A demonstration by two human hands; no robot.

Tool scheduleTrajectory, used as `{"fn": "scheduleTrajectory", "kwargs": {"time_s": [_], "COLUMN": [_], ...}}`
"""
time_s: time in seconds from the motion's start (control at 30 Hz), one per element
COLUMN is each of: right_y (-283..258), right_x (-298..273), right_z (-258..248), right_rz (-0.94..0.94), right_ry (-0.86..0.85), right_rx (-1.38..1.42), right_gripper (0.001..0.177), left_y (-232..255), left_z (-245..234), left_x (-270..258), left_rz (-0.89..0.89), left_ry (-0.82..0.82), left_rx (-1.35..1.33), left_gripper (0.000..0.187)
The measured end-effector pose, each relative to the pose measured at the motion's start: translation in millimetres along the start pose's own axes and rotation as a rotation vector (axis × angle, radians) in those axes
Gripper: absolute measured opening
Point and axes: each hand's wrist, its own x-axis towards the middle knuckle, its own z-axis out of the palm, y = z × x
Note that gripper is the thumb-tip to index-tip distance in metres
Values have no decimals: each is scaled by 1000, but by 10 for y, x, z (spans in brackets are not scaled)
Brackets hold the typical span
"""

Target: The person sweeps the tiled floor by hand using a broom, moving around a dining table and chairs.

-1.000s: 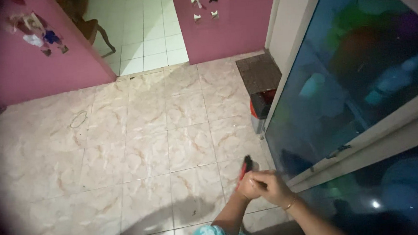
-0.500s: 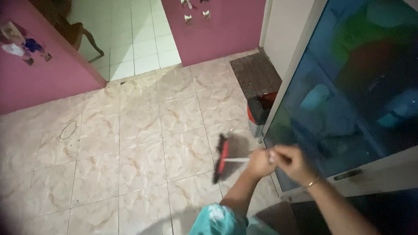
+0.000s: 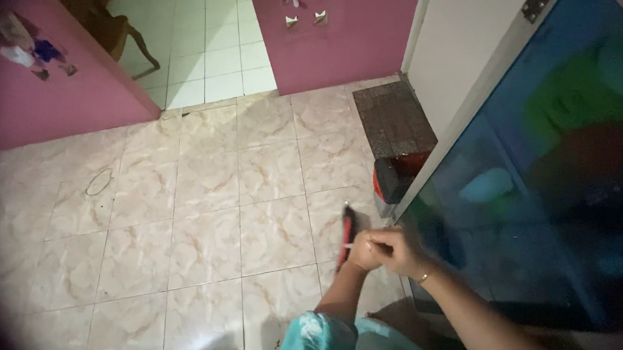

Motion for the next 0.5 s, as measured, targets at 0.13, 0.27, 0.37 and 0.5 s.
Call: {"fn": "scheduleTrajectory", "kwargs": {"time_s": [0.13,0.27,0.37,0.5], "right_y": [434,630,590,413], "right_x": [42,76,333,722], "right_z": [147,147,-119,-674], "right_rz": [95,280,34,249], "right_ry": [61,46,161,94], "right_rx": [64,94,169,-26], "right_gripper": [13,22,14,25], "left_y": [35,89,137,111], "left_z": [-292,-381,-352,-121], "left_x": [282,476,727,1133], "left_rz": [19,-82,-49,-141], "left_ry": [-79,-26,67,128], "left_rx": [322,303,260,222], "left_gripper": [17,19,18,21]}}
